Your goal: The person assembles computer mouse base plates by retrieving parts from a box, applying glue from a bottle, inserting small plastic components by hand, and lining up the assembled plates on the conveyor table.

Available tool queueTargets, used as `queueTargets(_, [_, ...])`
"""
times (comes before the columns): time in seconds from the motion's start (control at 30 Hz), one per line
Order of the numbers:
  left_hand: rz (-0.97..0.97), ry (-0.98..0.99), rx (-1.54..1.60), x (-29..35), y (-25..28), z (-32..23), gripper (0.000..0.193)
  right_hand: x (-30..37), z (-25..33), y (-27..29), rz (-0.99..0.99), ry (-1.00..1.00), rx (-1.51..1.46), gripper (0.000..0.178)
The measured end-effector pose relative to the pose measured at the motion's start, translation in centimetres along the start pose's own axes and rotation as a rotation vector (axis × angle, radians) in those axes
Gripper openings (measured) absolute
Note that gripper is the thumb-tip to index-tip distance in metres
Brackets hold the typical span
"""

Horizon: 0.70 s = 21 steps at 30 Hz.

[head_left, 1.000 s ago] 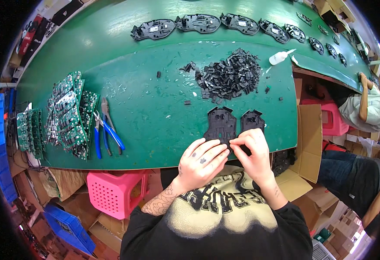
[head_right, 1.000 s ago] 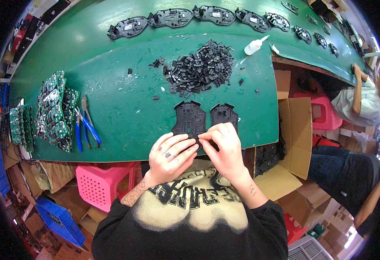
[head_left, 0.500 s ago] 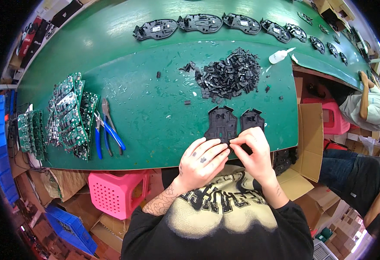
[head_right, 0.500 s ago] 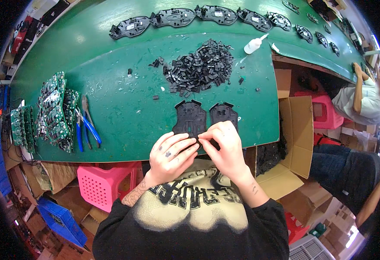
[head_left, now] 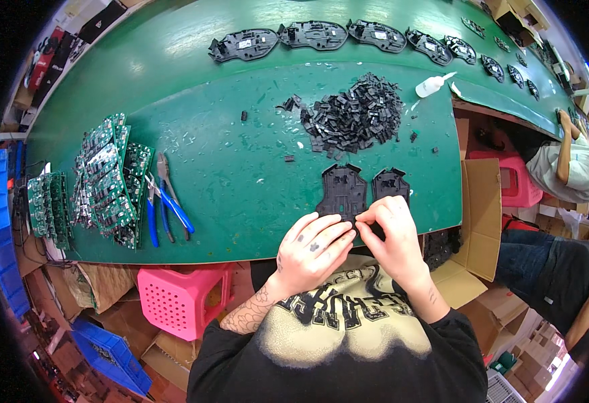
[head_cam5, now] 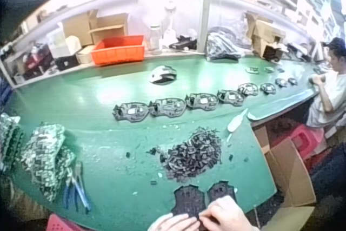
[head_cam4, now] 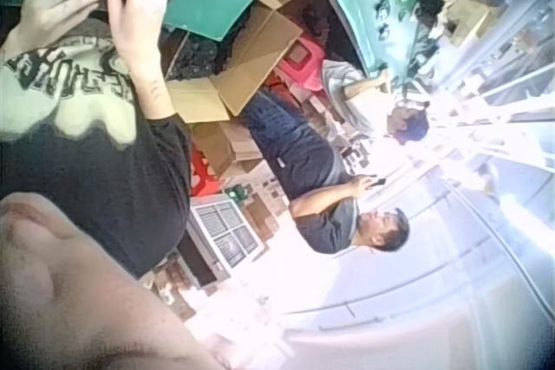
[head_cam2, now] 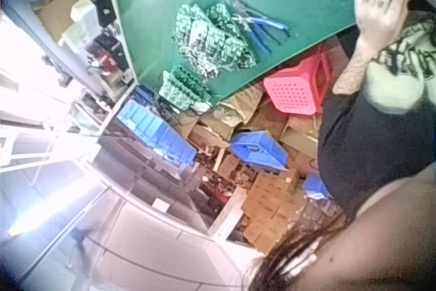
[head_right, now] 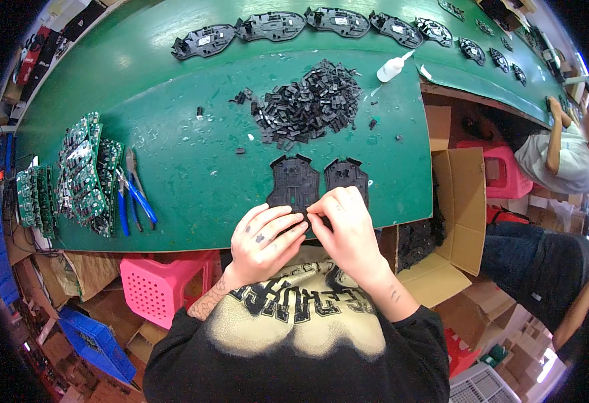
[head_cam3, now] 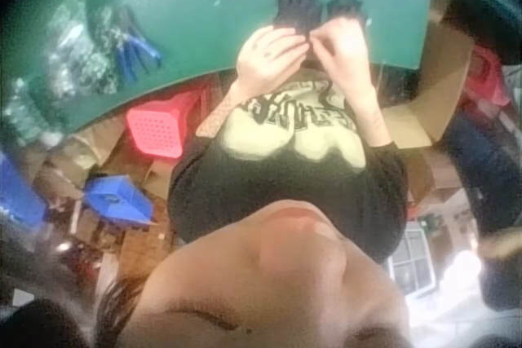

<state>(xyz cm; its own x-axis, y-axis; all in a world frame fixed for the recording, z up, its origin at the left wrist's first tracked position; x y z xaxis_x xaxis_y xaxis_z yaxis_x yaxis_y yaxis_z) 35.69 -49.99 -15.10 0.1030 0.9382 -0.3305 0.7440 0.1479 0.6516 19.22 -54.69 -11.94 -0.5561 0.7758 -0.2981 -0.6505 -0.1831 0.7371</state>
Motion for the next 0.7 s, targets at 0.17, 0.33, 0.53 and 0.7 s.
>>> queueTargets(0.17, [0.006,-0.005,-0.005,-0.1,0.1,-0.1,0.028,-1.2,0.5,0.7,0.132,-0.026,0.053,0.016])
queueTargets(0.33, [0.014,0.001,-0.047,-0.2,0.1,-0.3,0.030,-1.6,0.3,0.6,0.218,0.033,0.060,0.013])
queueTargets(0.53, [0.043,0.004,-0.092,0.1,0.1,-0.1,0.038,-2.3,-1.5,2.0,0.183,-0.009,-0.120,0.017])
queueTargets(0.7, [0.058,-0.012,-0.144,-0.1,0.3,-0.3,0.038,-6.1,-8.8,7.0,-0.656,-0.215,-0.136,0.038])
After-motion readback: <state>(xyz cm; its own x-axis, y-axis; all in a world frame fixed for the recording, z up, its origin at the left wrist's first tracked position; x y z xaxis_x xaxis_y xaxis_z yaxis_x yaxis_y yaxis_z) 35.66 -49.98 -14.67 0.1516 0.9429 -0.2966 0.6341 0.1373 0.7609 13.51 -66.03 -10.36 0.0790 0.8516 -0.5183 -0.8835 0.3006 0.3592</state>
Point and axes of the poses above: each hand's wrist, its own x-axis away from the middle knuckle, its own y-axis out of the back of the hand, z = x × y, the point moved 2 cm from there along -x, towards the middle knuckle, and after that the axes turned 13 degrees about y, right-handed, at the moved point
